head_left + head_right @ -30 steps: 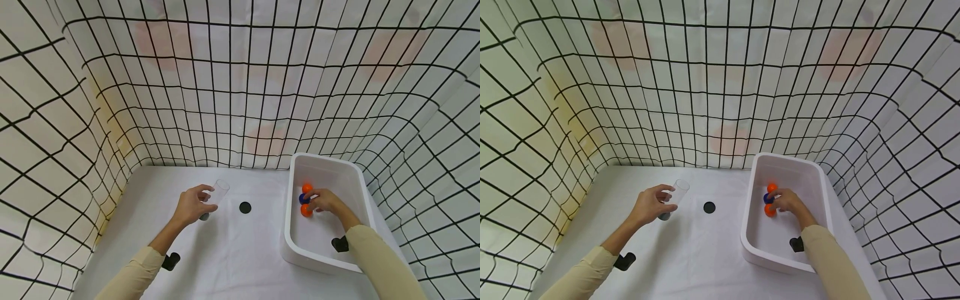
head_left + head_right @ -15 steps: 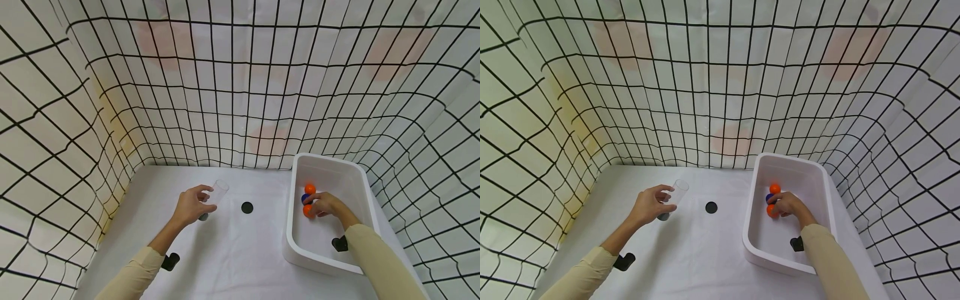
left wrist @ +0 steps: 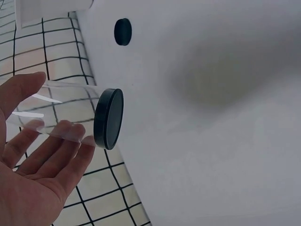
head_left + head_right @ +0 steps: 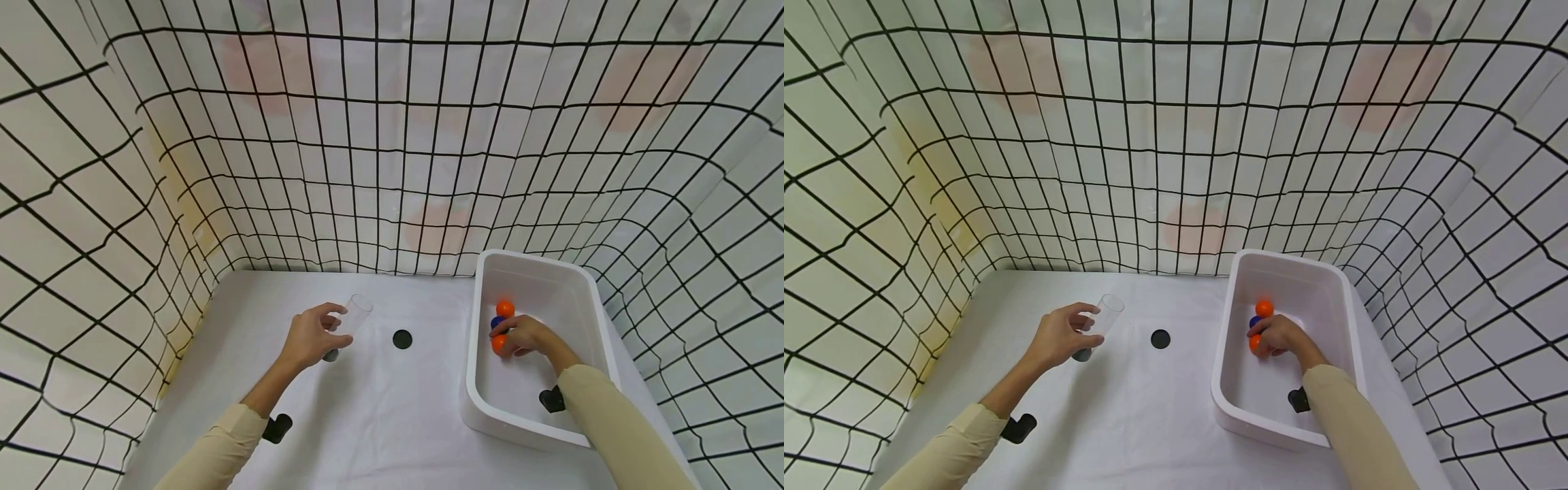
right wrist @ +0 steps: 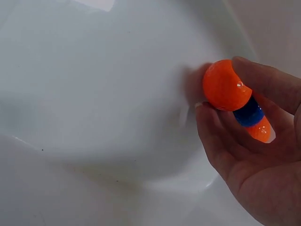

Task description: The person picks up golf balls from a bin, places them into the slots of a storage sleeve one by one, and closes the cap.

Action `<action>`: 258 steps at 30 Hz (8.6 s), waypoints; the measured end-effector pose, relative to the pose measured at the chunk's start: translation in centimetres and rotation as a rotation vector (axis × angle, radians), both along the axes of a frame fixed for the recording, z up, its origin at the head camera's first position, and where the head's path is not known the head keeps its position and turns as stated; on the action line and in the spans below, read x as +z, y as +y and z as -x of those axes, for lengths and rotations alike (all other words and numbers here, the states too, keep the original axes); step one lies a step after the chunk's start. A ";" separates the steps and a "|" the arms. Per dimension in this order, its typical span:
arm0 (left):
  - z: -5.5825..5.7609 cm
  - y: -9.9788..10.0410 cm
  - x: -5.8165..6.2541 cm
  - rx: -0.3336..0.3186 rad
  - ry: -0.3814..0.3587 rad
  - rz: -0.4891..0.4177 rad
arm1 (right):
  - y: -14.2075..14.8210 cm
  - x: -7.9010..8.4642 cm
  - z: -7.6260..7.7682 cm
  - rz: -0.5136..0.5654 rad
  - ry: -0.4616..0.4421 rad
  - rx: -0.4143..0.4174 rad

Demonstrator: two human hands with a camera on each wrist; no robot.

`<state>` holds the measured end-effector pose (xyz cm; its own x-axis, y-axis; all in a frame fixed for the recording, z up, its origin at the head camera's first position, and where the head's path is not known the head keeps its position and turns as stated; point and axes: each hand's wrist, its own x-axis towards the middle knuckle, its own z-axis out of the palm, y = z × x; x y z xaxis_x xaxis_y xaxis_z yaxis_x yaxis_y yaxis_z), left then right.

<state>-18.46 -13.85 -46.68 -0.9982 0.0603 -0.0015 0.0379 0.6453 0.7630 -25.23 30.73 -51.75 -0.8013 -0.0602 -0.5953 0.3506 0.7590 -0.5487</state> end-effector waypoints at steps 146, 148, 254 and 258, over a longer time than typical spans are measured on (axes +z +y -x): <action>3.7 3.3 4.7 -0.195 0.156 0.069 | -0.7 4.7 1.7 0.078 0.362 -0.062; 3.7 3.3 4.6 -0.197 0.143 0.063 | -0.5 4.0 1.9 0.076 0.355 -0.060; 2.7 6.2 4.1 -0.245 0.108 0.101 | -12.9 14.6 -1.9 0.339 0.413 0.153; 2.7 6.5 4.3 -0.253 0.096 0.094 | -14.0 14.7 -2.1 0.376 0.404 0.187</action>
<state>-21.14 -7.35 -42.36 -0.9473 0.3116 0.0746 0.2756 0.6737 0.6857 -23.09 16.72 -37.01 -0.9160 -0.3703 -0.1547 -0.0639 0.5151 -0.8548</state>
